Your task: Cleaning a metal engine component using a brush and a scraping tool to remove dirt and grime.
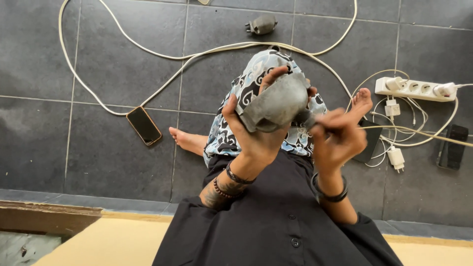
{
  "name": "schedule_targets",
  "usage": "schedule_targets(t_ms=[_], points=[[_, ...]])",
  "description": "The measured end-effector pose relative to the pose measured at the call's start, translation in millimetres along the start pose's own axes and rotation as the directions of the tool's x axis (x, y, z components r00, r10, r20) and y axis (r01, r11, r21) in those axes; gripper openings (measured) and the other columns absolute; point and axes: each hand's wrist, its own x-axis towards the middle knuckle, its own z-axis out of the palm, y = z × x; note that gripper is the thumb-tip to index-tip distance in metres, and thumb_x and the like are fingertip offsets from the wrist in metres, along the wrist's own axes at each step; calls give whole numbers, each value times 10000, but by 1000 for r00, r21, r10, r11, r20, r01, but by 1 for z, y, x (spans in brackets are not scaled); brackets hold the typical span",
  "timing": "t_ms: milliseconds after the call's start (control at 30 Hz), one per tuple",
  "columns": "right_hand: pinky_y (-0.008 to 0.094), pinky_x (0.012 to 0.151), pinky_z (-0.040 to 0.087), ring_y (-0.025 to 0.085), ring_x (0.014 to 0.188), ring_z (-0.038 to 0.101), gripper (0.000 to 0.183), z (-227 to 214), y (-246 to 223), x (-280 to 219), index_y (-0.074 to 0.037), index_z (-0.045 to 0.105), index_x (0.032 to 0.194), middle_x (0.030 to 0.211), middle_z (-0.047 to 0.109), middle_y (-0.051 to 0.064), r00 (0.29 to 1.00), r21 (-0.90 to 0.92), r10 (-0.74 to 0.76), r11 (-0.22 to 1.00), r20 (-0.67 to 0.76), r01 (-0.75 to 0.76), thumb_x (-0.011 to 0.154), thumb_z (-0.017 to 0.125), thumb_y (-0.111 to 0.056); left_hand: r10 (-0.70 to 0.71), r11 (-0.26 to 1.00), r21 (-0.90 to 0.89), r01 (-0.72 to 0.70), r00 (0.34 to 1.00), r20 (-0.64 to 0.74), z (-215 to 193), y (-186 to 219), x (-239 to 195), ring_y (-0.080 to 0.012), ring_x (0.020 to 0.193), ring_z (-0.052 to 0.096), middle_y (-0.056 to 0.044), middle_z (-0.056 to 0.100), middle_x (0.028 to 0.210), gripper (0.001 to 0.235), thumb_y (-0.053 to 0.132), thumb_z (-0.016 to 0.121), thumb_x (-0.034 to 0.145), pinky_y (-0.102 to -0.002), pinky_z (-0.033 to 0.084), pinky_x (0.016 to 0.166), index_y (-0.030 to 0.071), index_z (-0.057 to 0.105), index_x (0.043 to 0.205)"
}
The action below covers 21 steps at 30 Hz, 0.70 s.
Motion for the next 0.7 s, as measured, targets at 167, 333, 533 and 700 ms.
schedule_targets(t_ms=[167,333,533,700], points=[[337,585,420,147,448,399,325,0,0,-11,40,674,703,566,565,117,999,169,-25,985,40,18,761,899,-187,135,989,86,-122,977,-164,4,-20,0,-372,1248,588,-281,561,1408,877,709,370,993,-435,413,1113,16,438,1526],[509,1133,412,180,607,399,270,-5,-10,7,29,539,625,550,491,158,992,9,-105,994,-63,106,831,713,30,169,974,161,-159,984,-50,5,-25,0,-314,1235,598,-233,600,1351,894,722,326,991,-401,450,1099,-16,457,1477],[399,772,510,187,617,446,317,-9,-8,17,65,587,737,661,545,186,997,125,-73,989,-9,73,937,763,-107,275,830,493,-262,960,49,-16,-22,4,-191,1069,608,-163,628,1236,847,678,280,987,-321,468,1024,-5,480,1447],[354,574,491,212,526,486,442,-24,16,-22,75,677,726,649,613,194,998,190,34,981,54,-43,809,878,-310,347,731,563,-385,921,179,-30,-15,10,-140,1074,626,-132,655,1203,812,638,283,955,-289,456,1032,-19,464,1397]])
